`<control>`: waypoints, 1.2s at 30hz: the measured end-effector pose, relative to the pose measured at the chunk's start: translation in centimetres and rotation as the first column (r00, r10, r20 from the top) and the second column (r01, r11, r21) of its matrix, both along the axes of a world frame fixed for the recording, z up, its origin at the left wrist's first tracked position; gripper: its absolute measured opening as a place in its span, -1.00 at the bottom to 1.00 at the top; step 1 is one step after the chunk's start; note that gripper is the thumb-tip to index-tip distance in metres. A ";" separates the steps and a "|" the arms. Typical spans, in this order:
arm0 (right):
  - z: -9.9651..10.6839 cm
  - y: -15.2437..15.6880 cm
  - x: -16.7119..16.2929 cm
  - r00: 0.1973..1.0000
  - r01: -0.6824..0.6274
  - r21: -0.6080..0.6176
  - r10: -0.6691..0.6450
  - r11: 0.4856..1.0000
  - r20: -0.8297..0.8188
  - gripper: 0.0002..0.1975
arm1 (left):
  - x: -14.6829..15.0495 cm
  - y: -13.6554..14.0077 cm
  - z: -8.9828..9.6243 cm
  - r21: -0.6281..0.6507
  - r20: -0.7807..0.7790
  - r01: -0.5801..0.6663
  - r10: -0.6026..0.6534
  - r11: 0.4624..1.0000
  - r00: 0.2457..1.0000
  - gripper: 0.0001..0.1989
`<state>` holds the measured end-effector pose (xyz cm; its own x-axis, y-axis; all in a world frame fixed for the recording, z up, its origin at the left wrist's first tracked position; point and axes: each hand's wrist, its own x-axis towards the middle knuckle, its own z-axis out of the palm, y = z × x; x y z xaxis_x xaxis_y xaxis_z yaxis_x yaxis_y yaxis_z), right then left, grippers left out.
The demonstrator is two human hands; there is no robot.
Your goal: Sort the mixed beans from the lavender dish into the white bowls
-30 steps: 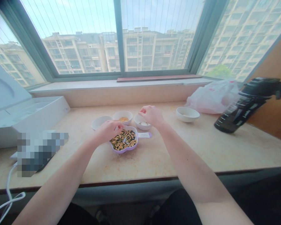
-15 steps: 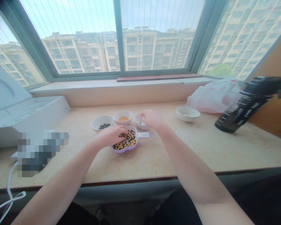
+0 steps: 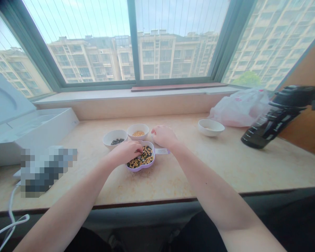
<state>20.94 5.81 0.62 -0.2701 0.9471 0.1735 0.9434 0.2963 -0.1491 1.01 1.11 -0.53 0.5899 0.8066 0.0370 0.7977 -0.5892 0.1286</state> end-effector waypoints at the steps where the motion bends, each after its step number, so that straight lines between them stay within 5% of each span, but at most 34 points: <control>1: 0.0 -0.1 -0.1 1.000 -0.001 0.012 0.001 1.000 -0.011 -0.64 | 0.0 0.0 0.0 0.004 0.010 -0.003 0.003 1.000 1.000 -0.79; 10: 0.3 -0.4 -0.5 0.992 0.022 0.145 -0.004 0.989 -0.124 -0.68 | -0.1 0.1 -0.2 0.019 0.059 0.022 -0.023 1.000 0.998 -0.80; 16: 0.1 -0.4 -0.8 0.982 -0.017 0.155 0.046 0.988 -0.182 -0.72 | -0.7 0.2 0.6 -0.006 0.336 -0.023 0.024 1.000 0.942 -0.81; 19: 0.0 -0.6 -1.1 0.975 -0.038 0.160 0.071 0.986 -0.210 -0.73 | -0.7 0.2 1.1 -0.115 0.608 -0.063 0.120 0.991 0.785 -0.81; 22: 0.2 -1.1 -1.4 0.972 -0.042 0.158 0.077 0.987 -0.222 -0.74 | -0.7 0.2 1.7 -0.315 0.856 0.070 0.251 0.947 0.452 -0.74; 24: 0.4 -1.3 -1.6 0.971 -0.046 0.149 0.079 0.988 -0.225 -0.75 | -0.9 0.1 2.2 -0.400 0.910 0.225 0.357 0.888 0.210 -0.72; 26: 0.4 -1.5 -1.8 0.971 -0.052 0.144 0.083 0.988 -0.224 -0.76 | -1.2 0.1 2.8 -0.427 0.899 0.340 0.434 0.838 0.058 -0.71; 30: 0.3 -1.6 -2.1 0.968 -0.079 0.138 0.109 0.987 -0.227 -0.79 | -2.2 0.1 3.6 -0.353 0.909 0.373 0.408 0.858 -0.078 -0.69; 36: 0.1 -1.8 -2.4 0.962 -0.118 0.128 0.145 0.985 -0.230 -0.78 | -3.1 0.4 3.7 -0.244 0.950 0.261 0.284 0.934 -0.128 -0.67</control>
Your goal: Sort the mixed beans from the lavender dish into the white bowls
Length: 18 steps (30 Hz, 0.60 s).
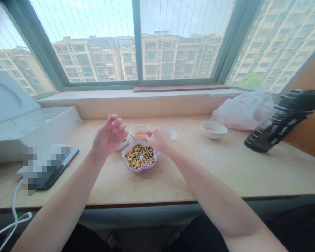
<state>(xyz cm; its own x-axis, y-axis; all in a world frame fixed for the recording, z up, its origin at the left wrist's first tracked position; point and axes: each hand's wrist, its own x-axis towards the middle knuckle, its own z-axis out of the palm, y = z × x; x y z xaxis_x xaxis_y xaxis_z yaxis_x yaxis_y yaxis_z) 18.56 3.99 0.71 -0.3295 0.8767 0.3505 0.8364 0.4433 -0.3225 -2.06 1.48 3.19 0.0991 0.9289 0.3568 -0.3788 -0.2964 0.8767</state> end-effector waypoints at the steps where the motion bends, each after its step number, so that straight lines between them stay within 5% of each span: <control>1: 0.0 0.0 0.0 1.000 -0.002 0.000 0.002 1.000 -0.001 -0.78 | 0.0 0.0 0.0 0.005 0.006 -0.006 0.006 1.000 1.000 -0.67; 13: 0.3 -0.2 0.1 1.000 -0.008 -0.021 0.008 1.000 -0.023 -0.78 | 0.4 0.1 -0.2 0.034 -0.005 -0.030 0.030 0.999 1.000 -0.75; 16: 0.3 -0.2 0.1 0.999 -0.015 -0.031 0.014 0.999 -0.031 -0.78 | 0.7 0.2 -0.8 0.188 -0.213 -0.219 0.258 0.957 0.942 -0.78; 18: 0.2 -0.1 0.1 0.999 -0.019 -0.031 0.018 0.999 -0.032 -0.78 | 0.8 0.2 -1.3 0.366 -0.438 -0.290 0.439 0.884 0.785 -0.85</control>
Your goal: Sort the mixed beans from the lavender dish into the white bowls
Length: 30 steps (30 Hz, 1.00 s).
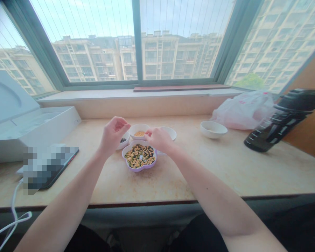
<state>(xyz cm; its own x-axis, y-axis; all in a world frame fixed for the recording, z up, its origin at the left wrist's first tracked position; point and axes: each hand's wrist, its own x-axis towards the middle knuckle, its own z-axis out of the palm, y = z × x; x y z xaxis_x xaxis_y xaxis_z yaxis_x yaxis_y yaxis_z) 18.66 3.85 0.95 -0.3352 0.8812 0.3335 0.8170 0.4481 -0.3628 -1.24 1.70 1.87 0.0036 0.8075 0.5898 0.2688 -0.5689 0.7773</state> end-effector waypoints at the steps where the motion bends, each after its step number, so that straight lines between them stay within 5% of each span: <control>1: 0.0 0.0 0.0 1.000 -0.001 0.000 0.001 1.000 -0.001 -0.78 | 0.1 0.0 -0.3 0.044 -0.168 -0.043 0.050 0.998 0.984 -0.88; 3: -0.1 0.0 0.0 1.000 -0.005 -0.003 0.005 1.000 -0.005 -0.77 | 0.1 -0.1 -0.8 0.097 -0.450 -0.039 0.079 0.994 0.890 -0.91; 6: -0.2 0.1 0.1 1.000 -0.016 -0.013 0.016 1.000 -0.010 -0.76 | 0.1 0.0 -1.3 0.114 -0.612 -0.014 0.081 0.993 0.787 -0.90; 21: 0.0 0.2 0.0 1.000 -0.001 -0.001 0.001 1.000 -0.003 -0.77 | 0.2 1.5 -1.7 0.096 -0.652 -0.110 0.146 0.989 0.744 -0.82; 30: 0.3 -0.2 -0.1 0.990 -0.130 -0.038 0.132 0.991 0.040 -0.81 | 0.5 4.2 -2.3 0.133 -0.800 -0.200 0.224 0.971 0.556 -0.74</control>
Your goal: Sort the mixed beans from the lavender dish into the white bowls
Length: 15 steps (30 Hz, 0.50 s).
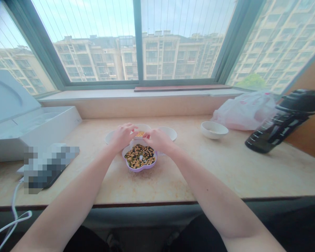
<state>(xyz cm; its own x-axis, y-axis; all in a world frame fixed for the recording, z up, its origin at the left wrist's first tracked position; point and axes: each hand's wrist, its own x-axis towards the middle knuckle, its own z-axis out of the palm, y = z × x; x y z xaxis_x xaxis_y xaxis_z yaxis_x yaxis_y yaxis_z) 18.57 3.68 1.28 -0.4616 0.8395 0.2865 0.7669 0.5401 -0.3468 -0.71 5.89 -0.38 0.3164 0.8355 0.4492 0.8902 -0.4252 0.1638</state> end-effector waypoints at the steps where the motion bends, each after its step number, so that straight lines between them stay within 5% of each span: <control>1: -0.1 0.0 0.0 0.999 -0.038 -0.010 0.038 0.999 0.003 -0.82 | -0.1 -0.1 0.0 -0.001 0.004 -0.003 0.003 1.000 1.000 -0.73; 9: -1.6 -0.5 -1.0 0.938 -0.307 -0.125 0.322 0.944 0.128 -0.82 | -1.0 -2.0 0.6 -0.084 0.064 -0.053 0.059 0.995 0.996 -0.71; 15: -1.7 -0.9 -1.6 0.918 -0.271 -0.090 0.285 0.958 0.277 -0.82 | -0.9 -2.7 0.4 -0.138 0.094 -0.047 0.060 0.989 0.994 -0.72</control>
